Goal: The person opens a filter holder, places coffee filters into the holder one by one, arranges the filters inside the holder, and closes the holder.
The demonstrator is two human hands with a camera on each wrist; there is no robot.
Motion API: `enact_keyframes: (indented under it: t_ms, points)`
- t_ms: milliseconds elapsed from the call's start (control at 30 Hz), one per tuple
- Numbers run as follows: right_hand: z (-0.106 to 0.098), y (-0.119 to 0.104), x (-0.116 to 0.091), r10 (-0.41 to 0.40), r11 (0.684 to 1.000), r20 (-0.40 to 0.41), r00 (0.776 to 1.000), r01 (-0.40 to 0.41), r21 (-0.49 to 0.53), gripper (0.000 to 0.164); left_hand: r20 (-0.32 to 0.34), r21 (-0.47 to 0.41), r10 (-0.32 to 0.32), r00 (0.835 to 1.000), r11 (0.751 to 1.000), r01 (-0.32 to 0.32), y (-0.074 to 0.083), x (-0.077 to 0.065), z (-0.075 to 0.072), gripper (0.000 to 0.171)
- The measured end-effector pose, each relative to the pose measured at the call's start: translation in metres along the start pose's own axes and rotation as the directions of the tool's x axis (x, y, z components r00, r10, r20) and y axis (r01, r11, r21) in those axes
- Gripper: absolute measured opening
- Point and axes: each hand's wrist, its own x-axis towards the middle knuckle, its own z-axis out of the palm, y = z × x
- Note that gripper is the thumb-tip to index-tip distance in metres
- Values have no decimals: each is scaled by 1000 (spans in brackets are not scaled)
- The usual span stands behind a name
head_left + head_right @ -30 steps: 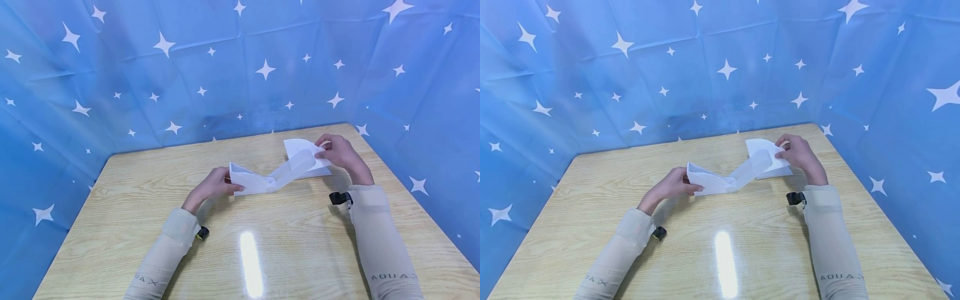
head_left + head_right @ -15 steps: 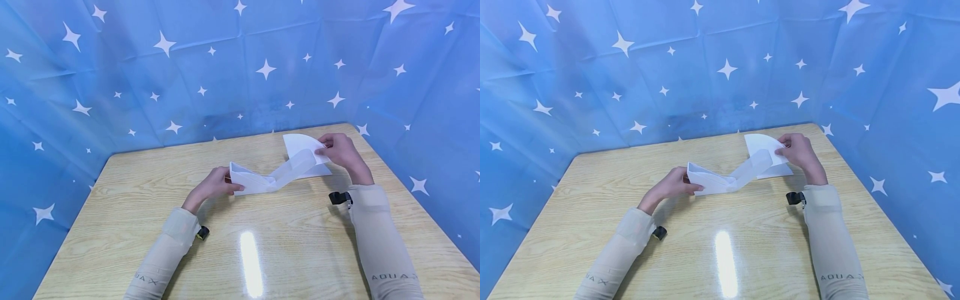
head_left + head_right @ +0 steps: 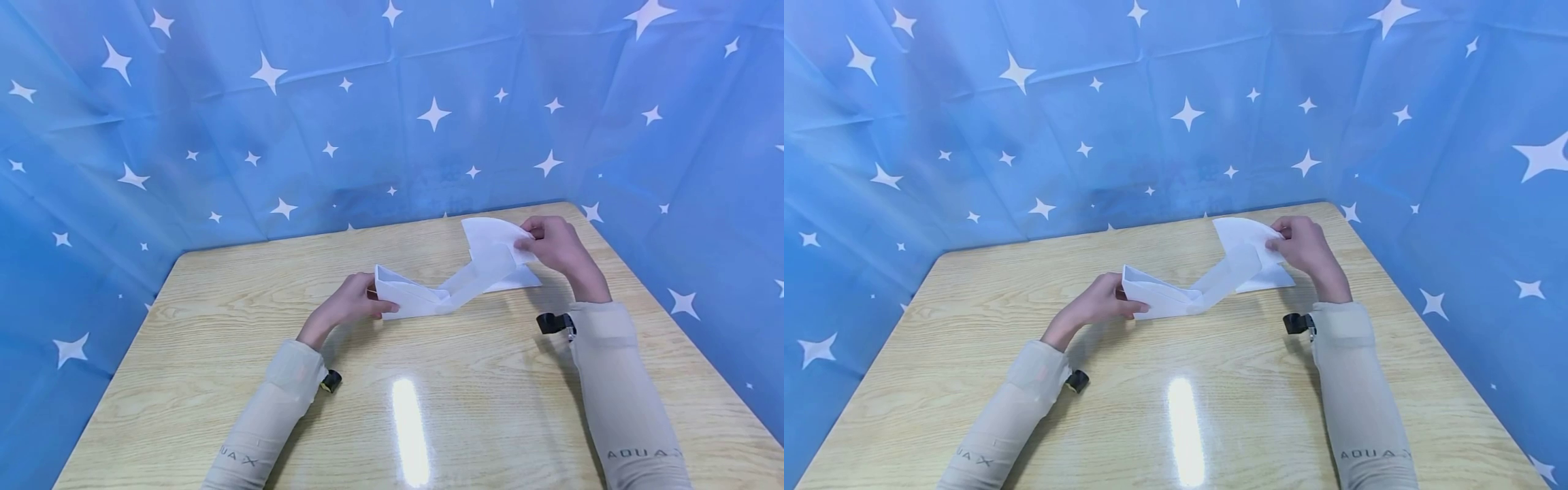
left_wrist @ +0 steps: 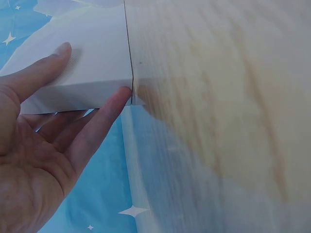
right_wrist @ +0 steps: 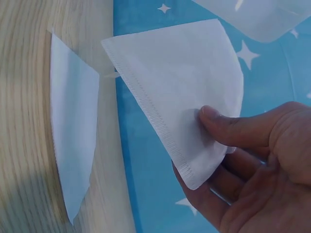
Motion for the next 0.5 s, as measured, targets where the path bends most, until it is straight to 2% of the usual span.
enact_keyframes:
  t_ms: [200, 500]
  points:
    - [-2, -3, -1, -10, 1000, -5, 1000, 10, 1, 32, 0, -3, -1, 1000, 1000, 1, -1, 1, 0, 40]
    - [-4, -10, -3, -26, 1000, -12, 1000, 26, -5, 27, 1, -1, -4, 1000, 1000, 4, 0, 0, 0, 39]
